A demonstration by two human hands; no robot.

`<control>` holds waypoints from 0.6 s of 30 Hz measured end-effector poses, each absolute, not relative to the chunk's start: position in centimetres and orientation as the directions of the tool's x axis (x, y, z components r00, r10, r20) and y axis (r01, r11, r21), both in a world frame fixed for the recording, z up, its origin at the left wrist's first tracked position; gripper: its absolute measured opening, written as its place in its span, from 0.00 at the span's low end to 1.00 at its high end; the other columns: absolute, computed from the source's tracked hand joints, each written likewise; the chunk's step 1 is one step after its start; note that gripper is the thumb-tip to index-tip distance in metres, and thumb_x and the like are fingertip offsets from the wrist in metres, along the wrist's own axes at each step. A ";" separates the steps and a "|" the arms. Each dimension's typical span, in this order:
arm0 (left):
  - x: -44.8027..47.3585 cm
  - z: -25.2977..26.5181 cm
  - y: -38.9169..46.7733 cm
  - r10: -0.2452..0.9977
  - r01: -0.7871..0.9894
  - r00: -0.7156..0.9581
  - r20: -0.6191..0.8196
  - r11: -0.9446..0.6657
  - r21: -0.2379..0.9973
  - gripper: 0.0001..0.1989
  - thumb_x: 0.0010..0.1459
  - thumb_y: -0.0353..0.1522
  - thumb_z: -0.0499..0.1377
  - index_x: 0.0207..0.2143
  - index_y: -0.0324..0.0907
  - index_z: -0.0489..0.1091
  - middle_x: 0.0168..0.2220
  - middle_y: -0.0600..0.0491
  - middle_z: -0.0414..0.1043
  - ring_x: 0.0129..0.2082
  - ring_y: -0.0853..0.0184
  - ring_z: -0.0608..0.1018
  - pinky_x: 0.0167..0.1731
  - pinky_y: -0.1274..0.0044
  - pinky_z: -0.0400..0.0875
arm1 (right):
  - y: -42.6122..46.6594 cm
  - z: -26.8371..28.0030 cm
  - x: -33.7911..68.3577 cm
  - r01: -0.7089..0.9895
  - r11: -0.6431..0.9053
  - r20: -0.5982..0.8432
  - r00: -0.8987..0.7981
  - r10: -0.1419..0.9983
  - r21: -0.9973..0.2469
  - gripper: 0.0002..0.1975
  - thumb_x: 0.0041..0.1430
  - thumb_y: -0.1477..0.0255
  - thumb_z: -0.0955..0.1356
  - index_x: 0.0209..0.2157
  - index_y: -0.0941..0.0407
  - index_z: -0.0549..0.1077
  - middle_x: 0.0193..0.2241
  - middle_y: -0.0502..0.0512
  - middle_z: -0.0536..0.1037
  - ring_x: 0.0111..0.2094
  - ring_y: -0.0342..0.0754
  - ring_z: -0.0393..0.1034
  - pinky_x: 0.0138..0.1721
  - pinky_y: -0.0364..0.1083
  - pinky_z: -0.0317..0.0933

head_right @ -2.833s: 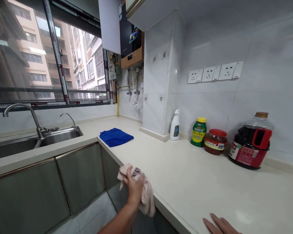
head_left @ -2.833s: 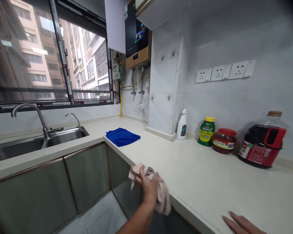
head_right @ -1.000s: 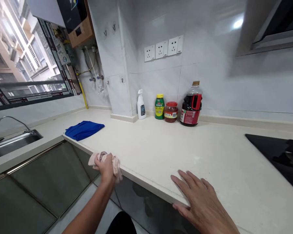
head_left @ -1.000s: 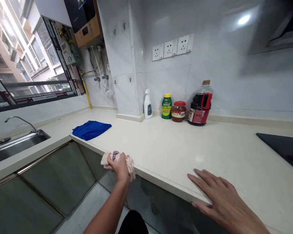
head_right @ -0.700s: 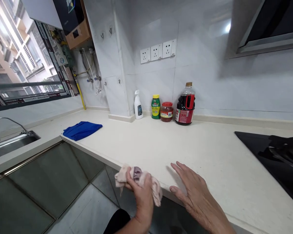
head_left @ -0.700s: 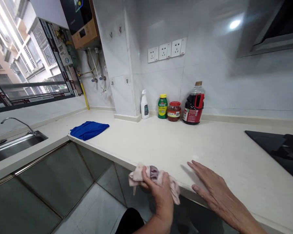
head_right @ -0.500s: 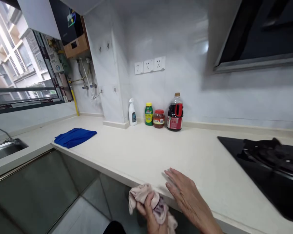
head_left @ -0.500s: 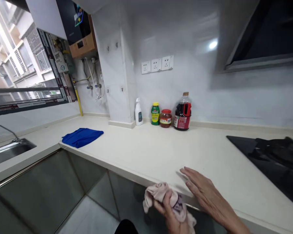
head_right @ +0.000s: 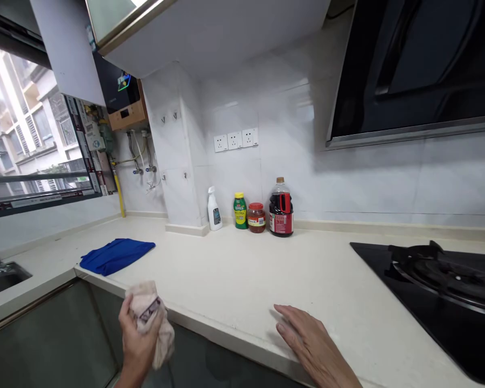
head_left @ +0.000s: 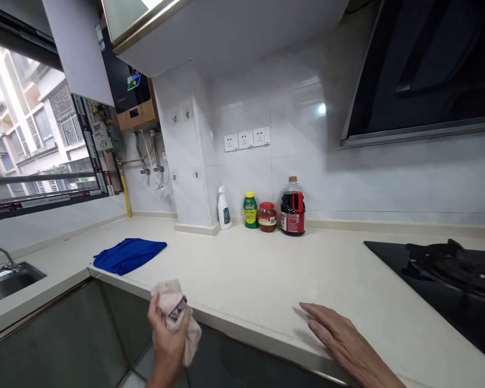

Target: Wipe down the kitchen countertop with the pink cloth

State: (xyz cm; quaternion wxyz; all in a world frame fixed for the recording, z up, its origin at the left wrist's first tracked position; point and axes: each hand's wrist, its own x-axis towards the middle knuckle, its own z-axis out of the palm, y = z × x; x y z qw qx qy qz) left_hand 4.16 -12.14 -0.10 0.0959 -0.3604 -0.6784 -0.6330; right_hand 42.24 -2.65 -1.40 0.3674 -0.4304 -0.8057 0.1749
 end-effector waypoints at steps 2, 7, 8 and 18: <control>1.9 2.2 -11.0 0.459 0.714 -0.641 0.615 0.064 0.697 0.37 0.58 0.44 0.57 0.66 0.43 0.52 0.65 0.41 0.62 0.62 0.51 0.68 0.61 0.58 0.63 | -2.7 -1.3 42.1 0.567 0.571 0.443 -0.362 0.820 -0.594 0.26 0.67 0.47 0.59 0.58 0.43 0.71 0.58 0.51 0.72 0.60 0.59 0.64 0.60 0.61 0.63; 0.4 5.2 -7.9 0.754 0.890 -0.413 0.510 0.216 0.401 0.23 0.60 0.38 0.55 0.56 0.43 0.68 0.57 0.46 0.73 0.57 0.53 0.72 0.58 0.65 0.62 | -3.6 -0.6 42.0 0.541 0.576 0.435 -0.378 0.817 -0.612 0.25 0.67 0.48 0.60 0.57 0.44 0.73 0.58 0.51 0.72 0.61 0.59 0.62 0.63 0.63 0.57; 0.9 5.4 -7.6 0.784 0.906 -0.388 0.485 0.226 0.359 0.21 0.60 0.38 0.55 0.54 0.44 0.70 0.55 0.47 0.74 0.54 0.54 0.74 0.54 0.67 0.65 | -3.8 -0.3 42.0 0.525 0.568 0.427 -0.375 0.823 -0.634 0.25 0.67 0.48 0.60 0.57 0.44 0.72 0.58 0.51 0.72 0.61 0.58 0.62 0.63 0.62 0.57; 18.9 2.9 -9.5 0.838 0.955 0.147 0.526 -0.258 0.146 0.15 0.60 0.45 0.57 0.44 0.48 0.74 0.47 0.45 0.74 0.48 0.52 0.72 0.48 0.62 0.64 | -4.4 1.4 41.8 0.314 0.507 0.458 -0.222 0.861 -0.802 0.26 0.67 0.49 0.60 0.53 0.50 0.73 0.55 0.57 0.73 0.58 0.56 0.65 0.63 0.58 0.56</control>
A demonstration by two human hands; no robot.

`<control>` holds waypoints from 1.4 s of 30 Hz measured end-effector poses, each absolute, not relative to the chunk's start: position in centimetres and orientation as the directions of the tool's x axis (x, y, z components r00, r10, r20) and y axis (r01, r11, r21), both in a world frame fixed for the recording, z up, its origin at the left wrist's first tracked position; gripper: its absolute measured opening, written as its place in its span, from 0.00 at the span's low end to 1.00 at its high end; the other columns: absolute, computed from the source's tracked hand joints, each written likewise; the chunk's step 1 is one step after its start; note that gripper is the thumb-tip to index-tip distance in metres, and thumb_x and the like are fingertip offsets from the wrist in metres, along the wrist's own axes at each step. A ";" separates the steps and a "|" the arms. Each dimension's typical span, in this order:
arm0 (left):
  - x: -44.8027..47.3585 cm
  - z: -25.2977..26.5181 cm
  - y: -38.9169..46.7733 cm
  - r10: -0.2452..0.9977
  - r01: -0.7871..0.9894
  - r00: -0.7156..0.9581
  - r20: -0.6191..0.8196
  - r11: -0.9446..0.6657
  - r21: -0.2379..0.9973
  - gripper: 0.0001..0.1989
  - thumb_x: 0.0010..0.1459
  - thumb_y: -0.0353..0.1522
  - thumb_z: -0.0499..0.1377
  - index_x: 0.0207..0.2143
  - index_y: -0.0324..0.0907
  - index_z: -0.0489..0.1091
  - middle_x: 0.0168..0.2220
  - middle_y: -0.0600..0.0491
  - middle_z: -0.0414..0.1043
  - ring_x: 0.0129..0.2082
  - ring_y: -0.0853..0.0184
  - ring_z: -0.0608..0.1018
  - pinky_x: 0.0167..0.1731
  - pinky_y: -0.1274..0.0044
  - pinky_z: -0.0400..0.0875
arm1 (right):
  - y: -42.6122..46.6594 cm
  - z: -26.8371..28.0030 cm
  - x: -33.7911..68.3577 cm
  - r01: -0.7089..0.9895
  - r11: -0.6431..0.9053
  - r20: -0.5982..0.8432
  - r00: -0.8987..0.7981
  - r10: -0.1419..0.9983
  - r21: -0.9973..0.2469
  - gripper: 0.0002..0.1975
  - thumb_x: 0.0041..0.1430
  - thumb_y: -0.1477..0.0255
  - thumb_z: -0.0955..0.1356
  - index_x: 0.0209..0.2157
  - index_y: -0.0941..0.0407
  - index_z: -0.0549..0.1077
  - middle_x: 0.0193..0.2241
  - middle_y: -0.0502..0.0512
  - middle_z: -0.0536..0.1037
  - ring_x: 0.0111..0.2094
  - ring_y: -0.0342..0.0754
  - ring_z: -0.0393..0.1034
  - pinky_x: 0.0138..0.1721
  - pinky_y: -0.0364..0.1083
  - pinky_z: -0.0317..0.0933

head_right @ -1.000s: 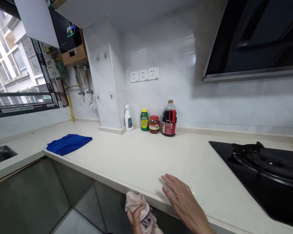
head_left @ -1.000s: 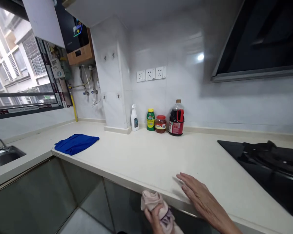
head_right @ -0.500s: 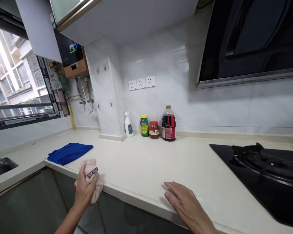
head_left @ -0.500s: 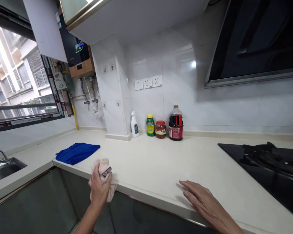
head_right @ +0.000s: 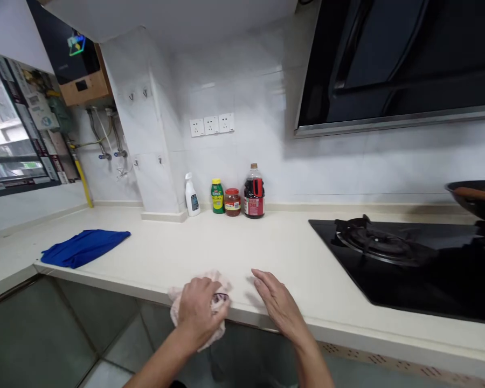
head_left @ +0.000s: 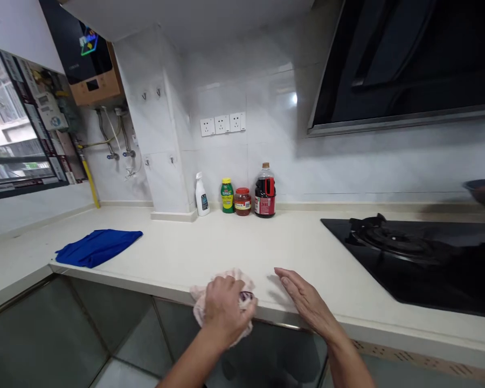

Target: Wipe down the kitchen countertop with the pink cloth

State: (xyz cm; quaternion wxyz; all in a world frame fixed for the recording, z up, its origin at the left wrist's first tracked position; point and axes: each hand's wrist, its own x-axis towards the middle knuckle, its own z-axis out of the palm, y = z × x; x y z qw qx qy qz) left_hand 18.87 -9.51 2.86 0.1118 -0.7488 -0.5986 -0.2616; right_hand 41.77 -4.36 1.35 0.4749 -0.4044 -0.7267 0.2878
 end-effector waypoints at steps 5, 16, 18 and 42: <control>26.6 1.5 -9.7 0.801 0.897 0.292 0.522 -0.419 0.141 0.21 0.53 0.41 0.65 0.49 0.48 0.72 0.51 0.42 0.72 0.48 0.48 0.71 0.49 0.57 0.64 | -7.5 -0.5 42.7 0.218 0.516 0.555 0.209 0.805 -0.829 0.22 0.67 0.52 0.62 0.44 0.54 0.75 0.49 0.59 0.75 0.52 0.56 0.69 0.59 0.56 0.60; 29.1 1.0 -9.4 0.776 0.726 0.413 0.476 -0.596 0.341 0.29 0.56 0.31 0.60 0.61 0.45 0.63 0.60 0.41 0.67 0.55 0.49 0.70 0.57 0.56 0.59 | -11.9 -5.4 41.1 0.490 0.567 0.682 0.080 0.727 -0.662 0.26 0.67 0.54 0.62 0.61 0.49 0.62 0.61 0.61 0.64 0.62 0.63 0.58 0.61 0.62 0.56; 26.5 1.3 -9.1 0.775 0.688 0.416 0.476 -0.610 0.393 0.31 0.56 0.29 0.59 0.63 0.46 0.61 0.62 0.43 0.66 0.58 0.52 0.69 0.59 0.60 0.60 | -10.9 -5.6 40.5 0.614 0.630 0.752 -0.088 0.653 -0.475 0.29 0.67 0.54 0.62 0.66 0.47 0.55 0.65 0.60 0.58 0.65 0.65 0.53 0.62 0.64 0.54; 7.6 4.4 -1.0 0.933 0.906 0.039 0.356 -0.183 0.381 0.27 0.58 0.52 0.46 0.43 0.49 0.77 0.51 0.50 0.78 0.57 0.51 0.73 0.58 0.60 0.62 | -7.1 -2.1 33.8 0.836 0.549 0.789 -0.345 0.509 0.011 0.16 0.64 0.60 0.70 0.52 0.39 0.69 0.49 0.53 0.71 0.42 0.53 0.64 0.41 0.53 0.58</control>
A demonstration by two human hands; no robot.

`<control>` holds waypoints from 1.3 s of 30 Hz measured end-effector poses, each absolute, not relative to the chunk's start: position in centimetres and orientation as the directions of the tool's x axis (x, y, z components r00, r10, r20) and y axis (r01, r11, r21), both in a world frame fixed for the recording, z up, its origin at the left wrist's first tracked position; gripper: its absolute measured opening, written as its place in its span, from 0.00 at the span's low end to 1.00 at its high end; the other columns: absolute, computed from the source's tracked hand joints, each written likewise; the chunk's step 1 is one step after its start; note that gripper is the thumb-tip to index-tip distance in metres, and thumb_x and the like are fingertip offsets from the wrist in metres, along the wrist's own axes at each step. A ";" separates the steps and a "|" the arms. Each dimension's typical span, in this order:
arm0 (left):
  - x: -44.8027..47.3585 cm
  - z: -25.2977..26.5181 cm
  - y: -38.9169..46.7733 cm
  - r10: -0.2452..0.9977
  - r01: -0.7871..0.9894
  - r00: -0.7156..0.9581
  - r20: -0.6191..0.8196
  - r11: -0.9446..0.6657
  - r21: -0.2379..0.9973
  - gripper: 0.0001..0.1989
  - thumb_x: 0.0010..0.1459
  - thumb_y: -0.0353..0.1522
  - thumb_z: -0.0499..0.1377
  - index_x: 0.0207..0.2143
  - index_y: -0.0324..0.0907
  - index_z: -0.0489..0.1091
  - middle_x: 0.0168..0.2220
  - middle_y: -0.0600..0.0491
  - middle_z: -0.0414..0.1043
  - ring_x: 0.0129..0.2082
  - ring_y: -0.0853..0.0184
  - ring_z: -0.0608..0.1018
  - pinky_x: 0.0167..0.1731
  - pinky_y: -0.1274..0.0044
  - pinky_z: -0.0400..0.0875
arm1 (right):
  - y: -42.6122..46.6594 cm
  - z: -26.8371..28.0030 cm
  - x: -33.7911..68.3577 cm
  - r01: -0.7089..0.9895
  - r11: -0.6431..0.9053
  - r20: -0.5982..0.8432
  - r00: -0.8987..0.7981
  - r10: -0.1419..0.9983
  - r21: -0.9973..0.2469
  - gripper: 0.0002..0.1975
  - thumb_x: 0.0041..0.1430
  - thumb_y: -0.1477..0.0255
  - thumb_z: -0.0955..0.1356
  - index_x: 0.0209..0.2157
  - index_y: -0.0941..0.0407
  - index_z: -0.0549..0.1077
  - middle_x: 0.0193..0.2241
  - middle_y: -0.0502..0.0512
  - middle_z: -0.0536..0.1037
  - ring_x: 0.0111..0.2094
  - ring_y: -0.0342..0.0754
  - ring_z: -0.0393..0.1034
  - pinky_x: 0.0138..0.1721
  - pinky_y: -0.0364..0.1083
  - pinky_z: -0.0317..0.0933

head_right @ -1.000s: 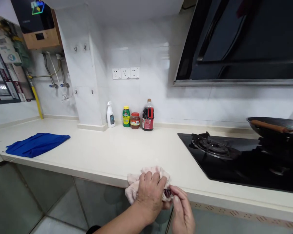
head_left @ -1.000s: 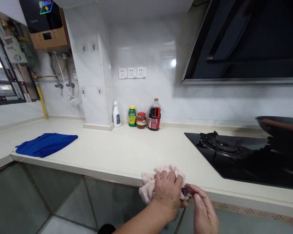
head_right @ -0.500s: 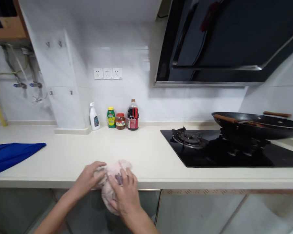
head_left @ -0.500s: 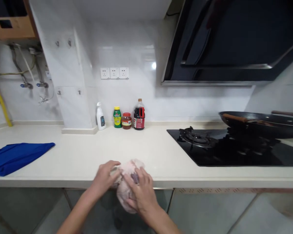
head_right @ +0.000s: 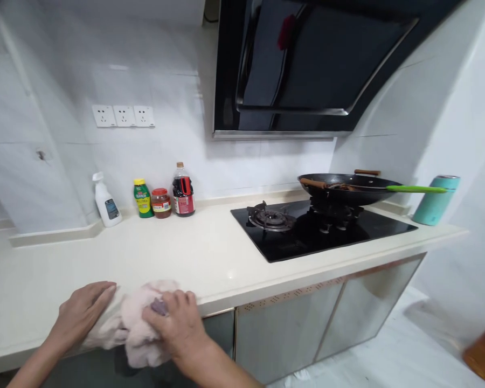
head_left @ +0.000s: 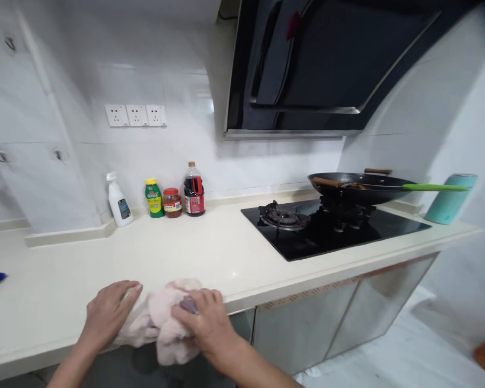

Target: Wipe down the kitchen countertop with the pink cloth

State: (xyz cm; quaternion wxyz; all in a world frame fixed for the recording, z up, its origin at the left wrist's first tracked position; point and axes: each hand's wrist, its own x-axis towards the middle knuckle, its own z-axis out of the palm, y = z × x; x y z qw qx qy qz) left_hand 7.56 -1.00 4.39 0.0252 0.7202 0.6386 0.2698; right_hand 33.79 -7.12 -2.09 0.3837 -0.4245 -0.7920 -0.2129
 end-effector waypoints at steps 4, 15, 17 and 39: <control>7.7 3.8 -0.7 0.941 0.942 0.091 0.326 -0.188 0.279 0.27 0.57 0.53 0.47 0.47 0.52 0.77 0.56 0.49 0.74 0.60 0.51 0.70 0.58 0.58 0.61 | -9.0 -3.5 44.9 0.886 0.463 0.830 -0.231 0.508 -0.036 0.26 0.56 0.64 0.75 0.55 0.44 0.68 0.52 0.58 0.69 0.50 0.57 0.63 0.49 0.56 0.56; 7.3 2.8 0.1 0.935 0.958 0.104 0.339 -0.186 0.218 0.29 0.55 0.55 0.49 0.50 0.52 0.76 0.57 0.46 0.71 0.60 0.47 0.69 0.57 0.56 0.61 | -10.8 -5.5 67.3 0.997 -0.060 0.676 0.005 0.737 0.057 0.26 0.49 0.79 0.70 0.52 0.54 0.74 0.54 0.66 0.67 0.54 0.62 0.62 0.53 0.57 0.61; 7.2 2.6 0.1 0.934 0.958 0.103 0.342 -0.186 0.219 0.29 0.56 0.55 0.49 0.50 0.52 0.76 0.57 0.46 0.71 0.60 0.47 0.68 0.57 0.57 0.61 | -11.4 -4.8 68.7 0.997 -0.075 0.633 0.061 0.772 -0.005 0.24 0.52 0.79 0.66 0.52 0.52 0.74 0.53 0.63 0.69 0.52 0.59 0.65 0.52 0.56 0.62; 7.6 1.8 0.1 0.898 0.948 0.085 0.431 -0.205 0.242 0.28 0.54 0.54 0.50 0.47 0.50 0.77 0.55 0.46 0.73 0.58 0.46 0.70 0.55 0.56 0.62 | -3.8 1.6 67.4 0.886 -0.398 0.450 0.464 0.763 -0.238 0.30 0.62 0.48 0.61 0.49 0.60 0.72 0.43 0.67 0.73 0.46 0.62 0.68 0.45 0.57 0.61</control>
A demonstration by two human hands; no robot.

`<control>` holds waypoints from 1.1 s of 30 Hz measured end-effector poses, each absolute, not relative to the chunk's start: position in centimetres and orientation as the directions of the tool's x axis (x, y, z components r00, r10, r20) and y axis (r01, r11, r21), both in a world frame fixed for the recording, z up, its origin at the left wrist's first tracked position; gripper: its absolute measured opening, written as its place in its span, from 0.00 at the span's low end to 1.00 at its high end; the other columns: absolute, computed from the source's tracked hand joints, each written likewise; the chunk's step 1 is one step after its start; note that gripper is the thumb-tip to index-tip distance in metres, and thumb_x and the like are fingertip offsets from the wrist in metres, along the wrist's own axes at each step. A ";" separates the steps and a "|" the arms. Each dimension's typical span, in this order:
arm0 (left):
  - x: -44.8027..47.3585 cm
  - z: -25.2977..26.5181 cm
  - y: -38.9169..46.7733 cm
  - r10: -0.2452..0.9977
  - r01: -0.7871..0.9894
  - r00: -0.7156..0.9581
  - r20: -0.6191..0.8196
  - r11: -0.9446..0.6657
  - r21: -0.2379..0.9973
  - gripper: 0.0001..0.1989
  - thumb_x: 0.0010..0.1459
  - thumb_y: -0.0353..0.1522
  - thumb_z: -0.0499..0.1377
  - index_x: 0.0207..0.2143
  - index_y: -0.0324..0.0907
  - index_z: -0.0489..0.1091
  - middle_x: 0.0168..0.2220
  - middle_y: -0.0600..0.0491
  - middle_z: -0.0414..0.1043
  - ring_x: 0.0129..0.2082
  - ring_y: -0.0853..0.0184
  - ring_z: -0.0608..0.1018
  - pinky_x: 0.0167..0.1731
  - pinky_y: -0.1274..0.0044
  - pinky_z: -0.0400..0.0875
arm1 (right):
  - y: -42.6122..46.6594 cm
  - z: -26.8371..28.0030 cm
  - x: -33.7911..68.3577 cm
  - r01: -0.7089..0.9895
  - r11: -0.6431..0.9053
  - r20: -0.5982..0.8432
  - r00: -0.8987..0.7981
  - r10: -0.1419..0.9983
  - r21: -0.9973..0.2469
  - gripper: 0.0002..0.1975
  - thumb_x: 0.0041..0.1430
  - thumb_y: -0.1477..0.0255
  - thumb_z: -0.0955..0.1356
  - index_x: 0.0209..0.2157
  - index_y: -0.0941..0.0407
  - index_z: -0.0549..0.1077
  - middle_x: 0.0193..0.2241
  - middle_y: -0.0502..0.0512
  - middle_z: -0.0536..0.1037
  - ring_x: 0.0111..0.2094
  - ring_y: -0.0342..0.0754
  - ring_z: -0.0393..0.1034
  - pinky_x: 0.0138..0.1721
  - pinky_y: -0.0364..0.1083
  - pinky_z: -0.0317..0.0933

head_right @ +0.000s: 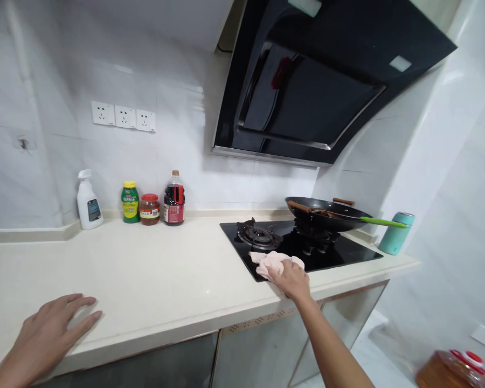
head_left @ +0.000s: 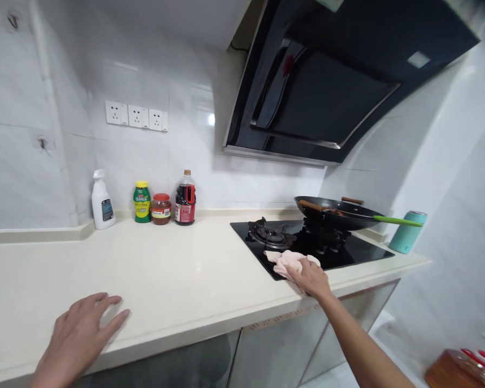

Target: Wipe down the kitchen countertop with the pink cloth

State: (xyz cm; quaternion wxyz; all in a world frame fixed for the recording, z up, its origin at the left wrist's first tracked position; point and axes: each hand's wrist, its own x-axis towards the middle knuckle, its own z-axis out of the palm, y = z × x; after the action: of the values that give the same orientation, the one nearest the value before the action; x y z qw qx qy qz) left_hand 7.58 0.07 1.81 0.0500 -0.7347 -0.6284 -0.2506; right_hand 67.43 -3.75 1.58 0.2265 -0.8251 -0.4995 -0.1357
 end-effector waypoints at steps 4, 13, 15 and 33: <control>7.5 1.6 0.4 0.892 0.950 0.082 0.444 -0.205 0.237 0.28 0.56 0.54 0.50 0.48 0.51 0.77 0.55 0.46 0.73 0.57 0.45 0.70 0.54 0.55 0.63 | -4.2 1.8 61.3 0.965 -0.224 0.489 0.261 0.832 -0.134 0.28 0.62 0.49 0.64 0.50 0.59 0.71 0.43 0.66 0.72 0.43 0.58 0.67 0.44 0.53 0.59; 7.9 2.4 0.0 0.916 0.956 0.076 0.394 -0.178 0.231 0.27 0.59 0.52 0.48 0.48 0.48 0.76 0.56 0.46 0.72 0.58 0.48 0.69 0.56 0.58 0.63 | -5.6 3.4 42.9 0.937 0.284 0.520 -0.143 0.842 -0.203 0.24 0.59 0.52 0.70 0.49 0.53 0.71 0.47 0.60 0.71 0.48 0.58 0.63 0.49 0.55 0.58; 8.0 2.7 -0.4 0.915 0.956 0.081 0.395 -0.184 0.229 0.26 0.59 0.51 0.49 0.48 0.47 0.76 0.56 0.45 0.72 0.58 0.49 0.70 0.56 0.59 0.62 | -6.0 3.2 41.9 0.913 0.340 0.549 -0.171 0.818 -0.223 0.23 0.59 0.53 0.71 0.49 0.53 0.71 0.47 0.59 0.71 0.48 0.58 0.63 0.49 0.55 0.58; 9.9 3.9 -3.2 0.891 0.933 0.007 0.453 -0.169 0.318 0.14 0.60 0.40 0.55 0.41 0.46 0.76 0.50 0.48 0.76 0.53 0.55 0.71 0.52 0.65 0.62 | -7.3 -1.8 59.9 0.995 -0.026 0.510 0.071 0.857 -0.095 0.26 0.63 0.51 0.57 0.44 0.55 0.74 0.42 0.67 0.76 0.42 0.64 0.71 0.40 0.58 0.65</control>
State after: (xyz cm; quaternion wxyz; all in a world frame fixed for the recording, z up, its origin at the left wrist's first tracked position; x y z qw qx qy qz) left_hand 9.92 -3.21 3.95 0.0362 -0.7085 -0.6436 -0.2871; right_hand 59.94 -7.35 -1.77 0.2182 -0.6986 -0.6628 -0.1583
